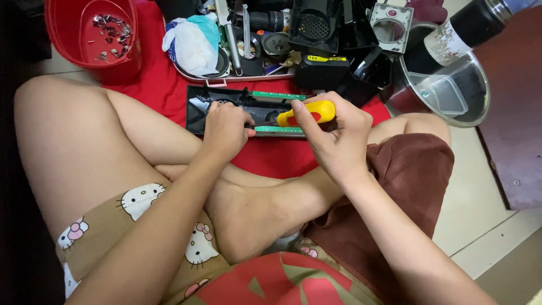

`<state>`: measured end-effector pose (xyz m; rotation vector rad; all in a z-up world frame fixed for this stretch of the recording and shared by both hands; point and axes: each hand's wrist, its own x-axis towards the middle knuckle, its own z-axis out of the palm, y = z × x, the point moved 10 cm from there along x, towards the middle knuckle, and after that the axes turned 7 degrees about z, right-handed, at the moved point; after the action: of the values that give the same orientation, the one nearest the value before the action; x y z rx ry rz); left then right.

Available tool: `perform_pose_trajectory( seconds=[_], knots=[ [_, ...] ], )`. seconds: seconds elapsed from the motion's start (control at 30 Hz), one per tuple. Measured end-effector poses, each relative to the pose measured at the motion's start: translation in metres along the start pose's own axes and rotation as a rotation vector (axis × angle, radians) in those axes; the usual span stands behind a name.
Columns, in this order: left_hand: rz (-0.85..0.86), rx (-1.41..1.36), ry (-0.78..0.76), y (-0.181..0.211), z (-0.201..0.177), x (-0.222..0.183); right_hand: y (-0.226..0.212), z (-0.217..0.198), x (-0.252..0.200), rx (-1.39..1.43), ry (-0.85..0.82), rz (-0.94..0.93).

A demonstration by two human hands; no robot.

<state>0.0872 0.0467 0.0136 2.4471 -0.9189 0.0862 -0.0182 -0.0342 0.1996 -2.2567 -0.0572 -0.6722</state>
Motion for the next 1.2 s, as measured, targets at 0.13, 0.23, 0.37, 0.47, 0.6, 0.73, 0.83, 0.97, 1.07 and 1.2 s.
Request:
perform_pose_trajectory(
  seconds=[0.13, 0.23, 0.37, 0.47, 0.6, 0.73, 0.83, 0.97, 1.07, 1.2],
  knots=[
    [0.014, 0.015, -0.023, -0.001, 0.003, 0.002, -0.001, 0.0, -0.001, -0.031, 0.011, -0.027],
    [0.012, 0.007, -0.002, -0.001, 0.001, 0.002, -0.006, 0.001, -0.001, -0.045, 0.01, -0.046],
    [0.012, 0.021, -0.011, -0.001, 0.004, 0.003, -0.011, 0.007, 0.002, -0.134, -0.048, -0.092],
    [0.025, 0.013, -0.005, -0.006, 0.012, 0.005, -0.03, 0.019, 0.007, -0.178, -0.165, -0.187],
    [0.03, -0.01, 0.002, -0.011, 0.024, 0.006, -0.053, 0.048, 0.019, -0.255, -0.521, -0.232],
    [0.026, -0.032, 0.002, -0.003, 0.013, 0.001, -0.052, 0.069, 0.024, -0.679, -0.666, -0.191],
    [0.024, -0.013, -0.004, 0.0, 0.016, 0.001, -0.028, 0.08, 0.021, -0.949, -0.619, -0.235],
    [0.098, -0.02, 0.018, 0.003, 0.012, 0.0, 0.0, 0.06, 0.03, -0.92, -0.437, 0.051],
    [0.121, -0.032, 0.022, 0.003, 0.016, 0.001, 0.012, 0.041, 0.026, -0.909, -0.376, 0.265],
    [0.178, -0.07, 0.065, 0.007, 0.012, 0.004, -0.03, 0.052, 0.019, -0.854, -0.671, 0.135]
  ],
)
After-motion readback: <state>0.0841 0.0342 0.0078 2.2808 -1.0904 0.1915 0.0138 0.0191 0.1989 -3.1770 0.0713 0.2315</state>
